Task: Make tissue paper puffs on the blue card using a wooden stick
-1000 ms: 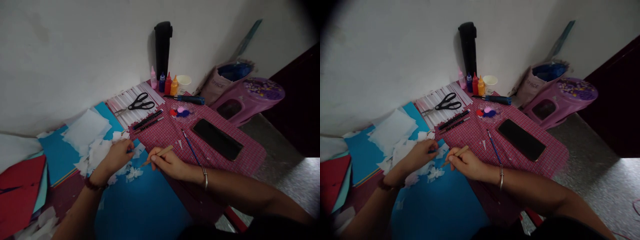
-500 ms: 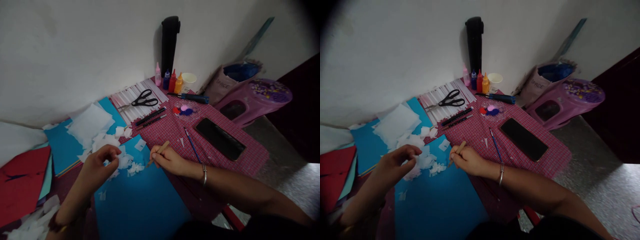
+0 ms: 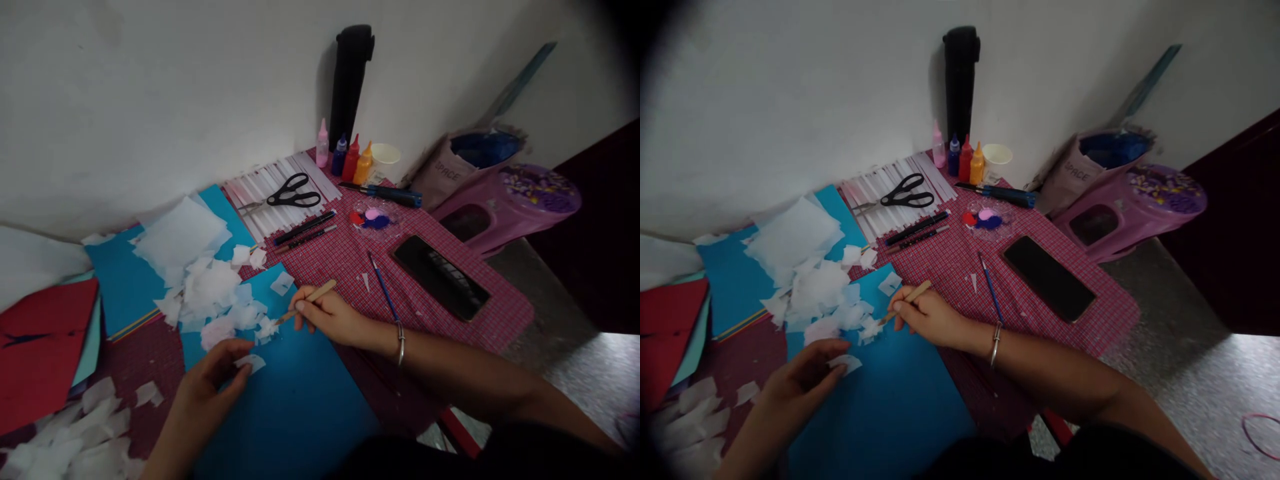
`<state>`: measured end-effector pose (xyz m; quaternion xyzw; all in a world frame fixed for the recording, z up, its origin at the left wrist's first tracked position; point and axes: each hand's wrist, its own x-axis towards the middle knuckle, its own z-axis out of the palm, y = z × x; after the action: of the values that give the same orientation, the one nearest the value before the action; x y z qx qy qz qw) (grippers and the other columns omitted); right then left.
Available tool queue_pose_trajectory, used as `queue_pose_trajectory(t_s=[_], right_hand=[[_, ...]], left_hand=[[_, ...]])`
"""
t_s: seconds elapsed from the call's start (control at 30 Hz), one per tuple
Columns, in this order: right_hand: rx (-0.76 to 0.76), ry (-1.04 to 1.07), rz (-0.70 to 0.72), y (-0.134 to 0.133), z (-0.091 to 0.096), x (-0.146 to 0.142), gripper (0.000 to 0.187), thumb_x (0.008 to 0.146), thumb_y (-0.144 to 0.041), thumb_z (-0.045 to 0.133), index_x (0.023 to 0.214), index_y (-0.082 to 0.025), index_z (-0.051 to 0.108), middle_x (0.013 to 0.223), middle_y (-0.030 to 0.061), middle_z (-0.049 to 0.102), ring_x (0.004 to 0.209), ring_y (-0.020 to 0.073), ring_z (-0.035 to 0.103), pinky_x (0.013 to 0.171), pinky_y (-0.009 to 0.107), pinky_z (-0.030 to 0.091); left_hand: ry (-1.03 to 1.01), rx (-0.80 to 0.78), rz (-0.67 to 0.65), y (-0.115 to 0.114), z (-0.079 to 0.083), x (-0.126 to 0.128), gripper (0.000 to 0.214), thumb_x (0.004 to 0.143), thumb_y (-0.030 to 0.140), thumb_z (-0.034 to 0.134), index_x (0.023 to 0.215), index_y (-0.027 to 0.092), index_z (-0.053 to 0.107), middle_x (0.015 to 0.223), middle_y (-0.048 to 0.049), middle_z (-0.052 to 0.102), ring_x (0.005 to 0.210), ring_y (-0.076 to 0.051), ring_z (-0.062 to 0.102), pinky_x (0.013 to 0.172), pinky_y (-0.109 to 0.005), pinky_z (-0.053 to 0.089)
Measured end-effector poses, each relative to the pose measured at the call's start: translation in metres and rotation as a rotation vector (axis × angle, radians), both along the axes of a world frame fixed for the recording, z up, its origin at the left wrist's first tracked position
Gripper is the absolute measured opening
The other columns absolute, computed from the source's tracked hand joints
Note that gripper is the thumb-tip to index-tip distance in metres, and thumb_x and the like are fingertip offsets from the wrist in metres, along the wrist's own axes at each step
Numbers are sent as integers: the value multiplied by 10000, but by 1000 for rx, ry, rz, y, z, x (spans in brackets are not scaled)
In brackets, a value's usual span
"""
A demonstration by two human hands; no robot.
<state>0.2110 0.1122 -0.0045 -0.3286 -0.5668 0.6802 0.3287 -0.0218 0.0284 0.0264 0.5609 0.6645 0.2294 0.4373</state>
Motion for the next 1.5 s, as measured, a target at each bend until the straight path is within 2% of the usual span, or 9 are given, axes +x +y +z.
queue_pose_trajectory(t_s=[0.13,0.3,0.53,0.7,0.87,1.07,1.23,1.3,1.5], right_hand=[[30,-28,19,1,1,1,126,925,-194,405,903,-149,521,700,-8,603,504,71,489,489,186,408],[41,-83,16,2,3,0,120,920,-178,407,910,-159,525,702,-12,608,477,68,474,475,186,389],[23,-86,23,4,4,1,122,913,-158,401,908,-165,523,688,-19,600,481,73,489,472,185,399],[36,-80,19,4,4,5,114,913,-166,411,921,-163,525,692,-19,603,481,71,489,476,186,407],[30,-67,-3,3,4,6,105,910,-170,417,904,-163,521,677,-22,599,479,71,494,470,183,400],[13,12,-79,-2,4,9,124,911,-184,408,850,-166,514,623,-36,557,493,72,473,474,179,380],[1,38,-111,-3,4,11,125,910,-200,411,849,-171,517,624,-36,549,504,75,468,484,184,380],[0,40,-120,-1,2,11,122,911,-205,412,858,-171,516,619,-39,546,487,73,455,467,183,367],[68,4,-104,-1,7,13,139,910,-180,395,842,-168,516,620,-33,549,507,79,468,487,188,375]], left_hand=[[33,52,-104,4,12,14,126,772,299,582,698,197,591,632,20,584,588,-124,580,543,-202,472],[116,208,-196,11,19,27,127,798,277,569,713,200,624,730,-2,595,639,-127,570,586,-220,453],[213,25,-120,20,5,38,198,784,373,542,733,200,627,636,13,620,576,-145,579,543,-234,429],[411,60,-73,26,-6,36,226,748,418,536,691,204,581,556,29,557,523,-148,540,522,-247,393],[491,49,-61,29,-9,32,247,741,451,535,698,212,581,518,44,486,493,-149,500,508,-252,364],[409,30,-49,32,-3,38,258,728,457,544,670,207,566,519,44,450,502,-142,447,505,-247,335],[23,-207,-69,23,13,37,324,736,495,571,627,194,518,551,53,406,509,-112,400,484,-220,322],[-7,-222,-75,21,13,38,320,749,491,561,635,195,517,557,54,413,509,-111,405,489,-220,325],[520,65,-102,25,-5,48,286,758,428,520,581,203,508,538,25,520,527,-153,497,535,-263,323]])
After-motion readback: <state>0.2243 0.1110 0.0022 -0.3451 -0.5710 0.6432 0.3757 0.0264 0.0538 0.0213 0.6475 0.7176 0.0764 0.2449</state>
